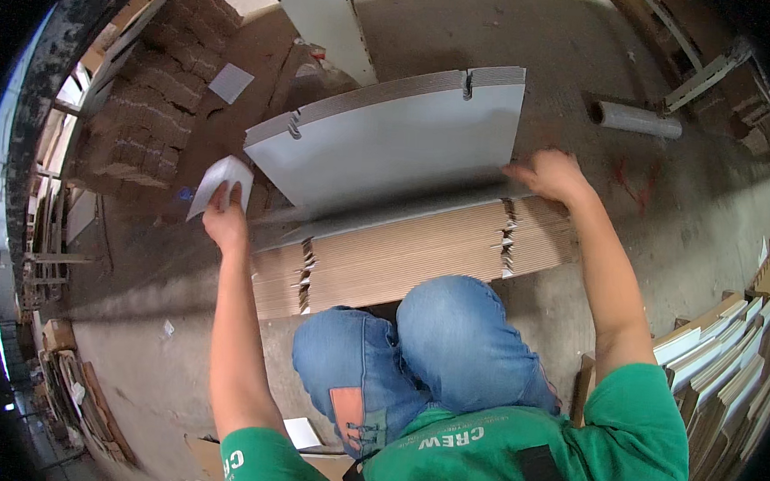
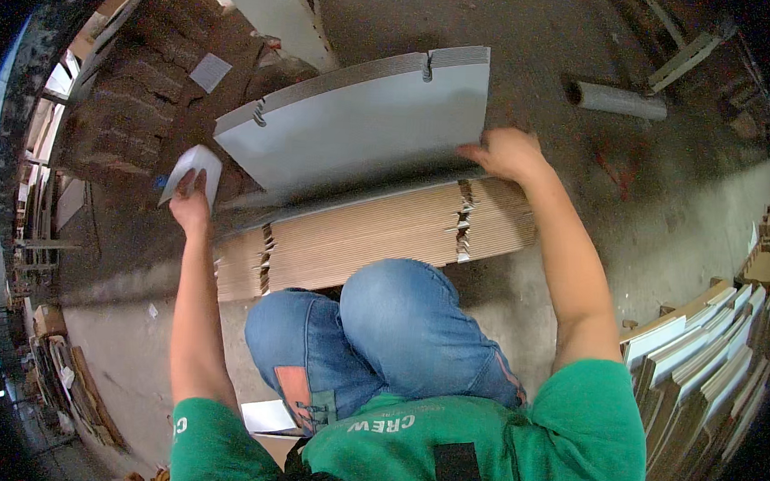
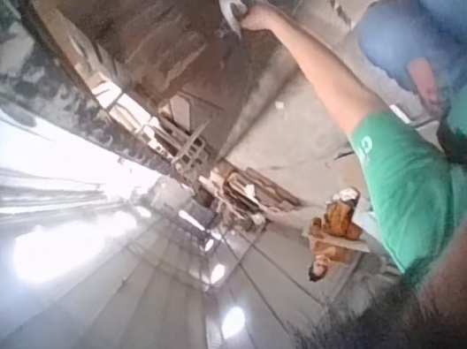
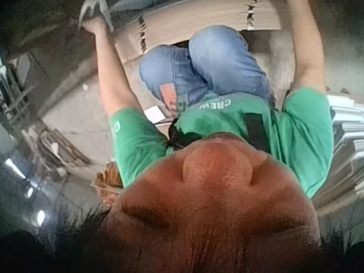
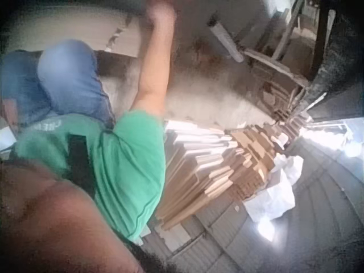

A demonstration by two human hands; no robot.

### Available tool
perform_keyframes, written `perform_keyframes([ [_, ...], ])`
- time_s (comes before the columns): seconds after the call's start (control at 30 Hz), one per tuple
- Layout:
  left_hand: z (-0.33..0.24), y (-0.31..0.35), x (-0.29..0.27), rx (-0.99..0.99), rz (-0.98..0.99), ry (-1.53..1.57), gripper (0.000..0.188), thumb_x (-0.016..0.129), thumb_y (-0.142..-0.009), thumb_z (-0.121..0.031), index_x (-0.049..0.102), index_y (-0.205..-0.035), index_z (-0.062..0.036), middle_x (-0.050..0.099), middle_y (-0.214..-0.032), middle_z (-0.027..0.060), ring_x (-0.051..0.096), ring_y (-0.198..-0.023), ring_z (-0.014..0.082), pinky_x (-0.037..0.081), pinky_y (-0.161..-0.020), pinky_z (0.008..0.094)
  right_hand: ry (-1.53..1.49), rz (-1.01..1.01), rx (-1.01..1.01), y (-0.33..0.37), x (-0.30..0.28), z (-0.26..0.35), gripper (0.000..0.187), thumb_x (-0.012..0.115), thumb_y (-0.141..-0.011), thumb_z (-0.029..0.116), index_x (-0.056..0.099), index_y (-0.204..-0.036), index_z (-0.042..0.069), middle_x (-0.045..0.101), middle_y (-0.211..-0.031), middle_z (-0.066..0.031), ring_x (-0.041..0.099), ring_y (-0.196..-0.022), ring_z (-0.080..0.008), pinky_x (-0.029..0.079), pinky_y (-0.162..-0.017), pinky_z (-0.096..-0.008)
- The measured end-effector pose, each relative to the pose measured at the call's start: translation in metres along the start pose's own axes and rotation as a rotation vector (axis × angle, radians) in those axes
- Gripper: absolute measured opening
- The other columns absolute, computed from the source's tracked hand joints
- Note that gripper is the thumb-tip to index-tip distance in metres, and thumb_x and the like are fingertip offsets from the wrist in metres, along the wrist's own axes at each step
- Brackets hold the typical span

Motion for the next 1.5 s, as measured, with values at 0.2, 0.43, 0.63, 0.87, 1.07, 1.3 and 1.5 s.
perform_keyframes([
  [0.2,-0.145,0.115,0.024,0.135,0.504,0.519,0.03,0.062,-0.077,-0.001,0.059,-0.107,-0.002,0.061,-0.101,0.0072,0.056,-0.089,0.0116,0.044,-0.08,0.0239,-0.479,0.069,-0.178,0.063,-0.046,0.044,0.041,0.054,-0.082,0.041,0.061,-0.099,0.004,0.063,-0.086,-0.0163,0.061,-0.081,-0.0229,0.044,-0.08,-0.0332],
  [0.43,-0.244,0.187,0.008,0.134,0.784,0.775,0.048,0.069,-0.069,0.0,0.055,-0.114,-0.0055,0.057,-0.108,0.0075,0.054,-0.095,0.0146,0.046,-0.083,0.0272,-1.487,0.132,-0.604,0.129,-0.106,0.14,0.057,0.07,-0.073,0.011,0.044,-0.124,0.011,0.058,-0.101,-0.007,0.054,-0.092,-0.015,0.044,-0.081,-0.0278],
  [0.63,-0.263,0.216,0.014,0.168,0.887,0.82,0.054,0.072,-0.065,-0.001,0.053,-0.115,-0.0043,0.055,-0.11,0.0088,0.053,-0.099,0.0158,0.044,-0.086,0.0286,-1.623,-0.051,-0.558,0.142,-0.116,0.127,0.04,0.071,-0.07,0.007,0.056,-0.107,0.003,0.059,-0.099,-0.006,0.056,-0.088,-0.012,0.048,-0.076,-0.0238],
  [0.87,-0.242,0.213,0.021,0.014,0.811,0.791,0.041,0.073,-0.068,-0.006,0.059,-0.106,-0.0009,0.061,-0.099,0.0082,0.057,-0.086,0.0134,0.047,-0.078,0.0254,-1.534,-0.09,-0.556,0.144,-0.116,0.129,0.032,0.069,-0.072,0.005,0.059,-0.102,0.001,0.061,-0.093,-0.0053,0.058,-0.083,-0.0105,0.049,-0.072,-0.0225],
  [1.07,-0.237,0.204,0.018,0.05,0.792,0.668,0.029,0.071,-0.071,-0.01,0.063,-0.097,-0.0003,0.063,-0.088,0.0061,0.058,-0.077,0.0103,0.047,-0.07,0.022,-1.415,-0.104,-0.503,0.134,-0.112,0.136,0.024,0.07,-0.072,0.007,0.063,-0.094,0.0,0.063,-0.081,-0.0039,0.058,-0.073,-0.0082,0.047,-0.064,-0.0209],
  [1.3,-0.22,0.2,0.03,-0.036,0.88,0.672,0.02,0.069,-0.073,-0.011,0.065,-0.09,0.0002,0.063,-0.078,0.0045,0.057,-0.069,0.0088,0.045,-0.063,0.0206,-1.385,0.007,-0.427,0.122,-0.101,0.141,0.016,0.07,-0.072,0.01,0.065,-0.085,0.001,0.063,-0.075,-0.0035,0.056,-0.068,-0.0063,0.045,-0.059,-0.0189],
  [1.5,-0.202,0.194,0.036,-0.203,0.964,0.665,0.016,0.067,-0.075,-0.009,0.064,-0.086,0.0013,0.063,-0.076,0.0061,0.056,-0.065,0.0096,0.045,-0.061,0.0208,-1.355,0.08,-0.369,0.116,-0.091,0.125,0.018,0.065,-0.078,0.016,0.065,-0.087,0.0,0.061,-0.07,-0.0018,0.053,-0.06,-0.0059,0.044,-0.053,-0.02],
])
Point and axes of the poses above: each hand's wrist, its own y-axis away from the middle knuckle, its own x-axis out of the palm, z = x × y, the point moved 10 cm from there along -y, towards the middle knuckle
